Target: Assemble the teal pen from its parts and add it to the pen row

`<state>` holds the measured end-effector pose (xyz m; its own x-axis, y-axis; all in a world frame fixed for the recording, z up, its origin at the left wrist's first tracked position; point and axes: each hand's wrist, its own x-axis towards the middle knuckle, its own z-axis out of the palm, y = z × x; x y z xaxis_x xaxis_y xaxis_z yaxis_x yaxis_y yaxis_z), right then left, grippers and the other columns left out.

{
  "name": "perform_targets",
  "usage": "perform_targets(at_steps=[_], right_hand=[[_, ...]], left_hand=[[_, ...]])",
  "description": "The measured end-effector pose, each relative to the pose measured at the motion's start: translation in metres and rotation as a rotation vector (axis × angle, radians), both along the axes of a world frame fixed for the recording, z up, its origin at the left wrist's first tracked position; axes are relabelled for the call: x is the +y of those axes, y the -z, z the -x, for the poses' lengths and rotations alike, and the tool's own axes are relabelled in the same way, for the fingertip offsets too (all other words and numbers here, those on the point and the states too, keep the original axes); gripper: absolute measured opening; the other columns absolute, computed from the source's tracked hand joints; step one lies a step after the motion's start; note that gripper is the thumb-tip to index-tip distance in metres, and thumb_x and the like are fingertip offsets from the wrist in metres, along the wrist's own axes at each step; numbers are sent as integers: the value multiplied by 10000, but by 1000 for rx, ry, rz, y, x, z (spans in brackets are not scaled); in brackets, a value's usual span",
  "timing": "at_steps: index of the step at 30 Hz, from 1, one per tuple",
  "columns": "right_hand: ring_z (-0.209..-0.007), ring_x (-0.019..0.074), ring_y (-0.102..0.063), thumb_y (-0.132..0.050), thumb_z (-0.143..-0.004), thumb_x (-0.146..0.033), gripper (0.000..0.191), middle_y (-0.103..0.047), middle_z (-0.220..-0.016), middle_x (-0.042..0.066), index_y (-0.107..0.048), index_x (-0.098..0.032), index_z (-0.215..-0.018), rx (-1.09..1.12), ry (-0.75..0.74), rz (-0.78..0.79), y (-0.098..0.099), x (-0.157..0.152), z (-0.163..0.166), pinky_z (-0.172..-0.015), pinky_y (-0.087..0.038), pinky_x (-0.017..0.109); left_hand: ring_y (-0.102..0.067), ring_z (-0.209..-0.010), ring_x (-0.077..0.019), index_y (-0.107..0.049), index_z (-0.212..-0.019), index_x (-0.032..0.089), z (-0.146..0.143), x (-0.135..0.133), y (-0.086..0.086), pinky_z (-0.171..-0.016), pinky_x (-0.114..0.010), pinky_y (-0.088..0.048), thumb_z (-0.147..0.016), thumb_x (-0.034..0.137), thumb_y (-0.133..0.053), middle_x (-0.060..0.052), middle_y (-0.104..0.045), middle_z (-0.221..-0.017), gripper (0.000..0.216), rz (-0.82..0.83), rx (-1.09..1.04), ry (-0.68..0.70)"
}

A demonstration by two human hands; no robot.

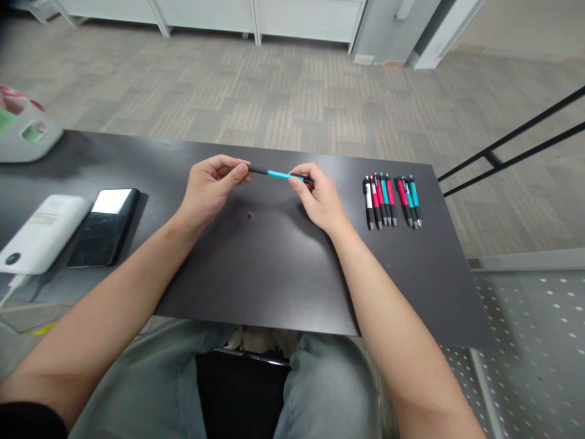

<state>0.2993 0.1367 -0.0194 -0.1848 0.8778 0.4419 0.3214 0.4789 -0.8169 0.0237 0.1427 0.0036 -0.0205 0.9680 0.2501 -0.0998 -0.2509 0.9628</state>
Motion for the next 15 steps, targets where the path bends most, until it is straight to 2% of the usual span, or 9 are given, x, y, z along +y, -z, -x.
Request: perform_targets(at_steps=[3, 5, 6, 9, 11, 15], right_hand=[[-745, 219, -587, -581, -1146, -1035, 784, -630, -783, -3, -779, -288, -1009, -41, -30, 106, -4, -4, 1, -817, -552, 403], [-732, 219, -565, -509, -1169, -1036, 811, -596, -759, -6, -764, -291, -977, -56, -46, 132, -5, -5, 3, -817, -541, 408], [-730, 221, -555, -537, -1154, -1044, 794, -586, -764, -10, -762, -296, -1009, -46, -53, 125, -5, -5, 4, -803, -532, 409], [-725, 223, -518, -787, -1036, -1028, 718, -559, -796, -32, -741, -321, -1153, -2, -61, 65, -5, -5, 6, -748, -489, 407], [-724, 220, -512, -835, -1020, -1003, 698, -566, -806, -31, -731, -323, -1141, -3, -55, 35, -5, -5, 6, -742, -471, 409], [-676, 205, -495, -573, -1154, -1028, 761, -564, -720, -25, -723, -301, -987, -43, -55, 110, -8, -7, 4, -751, -466, 408]], left_hand=[[-858, -835, -205, -936, -921, 226, 0, -1, -1, -870, -334, -708, -630, 887, -1195, -68, -916, -903, 768, -28, 5, 11], [-858, -834, -205, -938, -932, 223, 0, 0, 0, -862, -334, -704, -637, 890, -1191, -65, -911, -897, 772, -39, 9, 5], [-858, -833, -204, -940, -936, 221, 0, 0, 0, -861, -333, -704, -642, 888, -1191, -64, -910, -898, 771, -44, 9, 2], [-863, -842, -204, -942, -945, 220, 1, 1, 2, -872, -336, -709, -656, 879, -1192, -64, -911, -909, 762, -58, 7, 6], [-868, -849, -214, -941, -949, 219, 1, 1, 3, -879, -349, -715, -658, 884, -1189, -67, -910, -910, 767, -61, 13, 20], [-868, -842, -214, -952, -953, 210, 0, 0, 4, -874, -350, -713, -667, 862, -1197, -78, -908, -904, 753, -64, 15, 52]])
